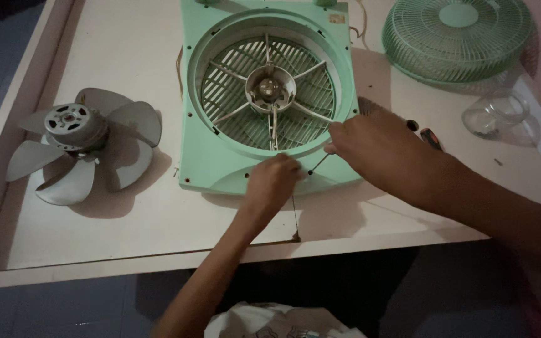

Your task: The person cleans the interior of a disassembled electric fan using a brush and then uses a screwdriver to tighten screws on the fan housing. The fan blades and outer cage are placed on the table during the process.

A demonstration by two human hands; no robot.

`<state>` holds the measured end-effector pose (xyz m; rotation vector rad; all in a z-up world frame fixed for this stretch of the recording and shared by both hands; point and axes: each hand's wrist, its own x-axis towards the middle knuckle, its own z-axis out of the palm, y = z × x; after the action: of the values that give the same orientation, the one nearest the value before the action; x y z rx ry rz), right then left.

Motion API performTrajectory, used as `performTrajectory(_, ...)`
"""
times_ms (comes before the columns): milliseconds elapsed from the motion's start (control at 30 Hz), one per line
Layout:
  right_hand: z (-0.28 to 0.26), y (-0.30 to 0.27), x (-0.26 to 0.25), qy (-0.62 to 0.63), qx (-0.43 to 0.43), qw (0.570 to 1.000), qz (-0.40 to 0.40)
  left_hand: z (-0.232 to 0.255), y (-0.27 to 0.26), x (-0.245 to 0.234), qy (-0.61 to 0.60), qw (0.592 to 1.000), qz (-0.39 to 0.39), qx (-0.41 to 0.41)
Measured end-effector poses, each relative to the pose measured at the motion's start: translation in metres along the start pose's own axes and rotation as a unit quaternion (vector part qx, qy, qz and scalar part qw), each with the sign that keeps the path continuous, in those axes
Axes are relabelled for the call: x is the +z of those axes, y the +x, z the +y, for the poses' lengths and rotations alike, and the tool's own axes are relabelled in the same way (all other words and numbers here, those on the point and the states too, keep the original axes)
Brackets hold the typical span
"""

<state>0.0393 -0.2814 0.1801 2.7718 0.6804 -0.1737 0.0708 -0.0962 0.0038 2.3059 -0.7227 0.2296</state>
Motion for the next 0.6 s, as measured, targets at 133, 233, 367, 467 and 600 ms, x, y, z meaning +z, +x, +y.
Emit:
performTrajectory(133,0.003,-0.005,0.003,0.059,-0.037,0.996,0.058,-0.005,-0.024,-0.017,0.004,0.999,-0.031,-0.039)
performTrajectory(233,0.004,-0.005,0.006,0.11,-0.085,0.987,0.084,-0.005,-0.033,-0.02,0.017,1.0,-0.008,-0.005)
performTrajectory(367,0.002,0.002,0.011,0.022,-0.107,0.993,0.053,-0.003,-0.03,-0.016,0.027,0.998,-0.05,-0.034)
performTrajectory(467,-0.005,0.005,0.009,-0.05,-0.001,0.998,-0.044,-0.003,-0.027,-0.014,0.044,0.997,-0.058,-0.035)
performTrajectory(600,-0.013,0.007,0.0,-0.076,-0.002,0.995,-0.068,-0.003,-0.034,-0.012,0.061,0.998,-0.023,-0.011)
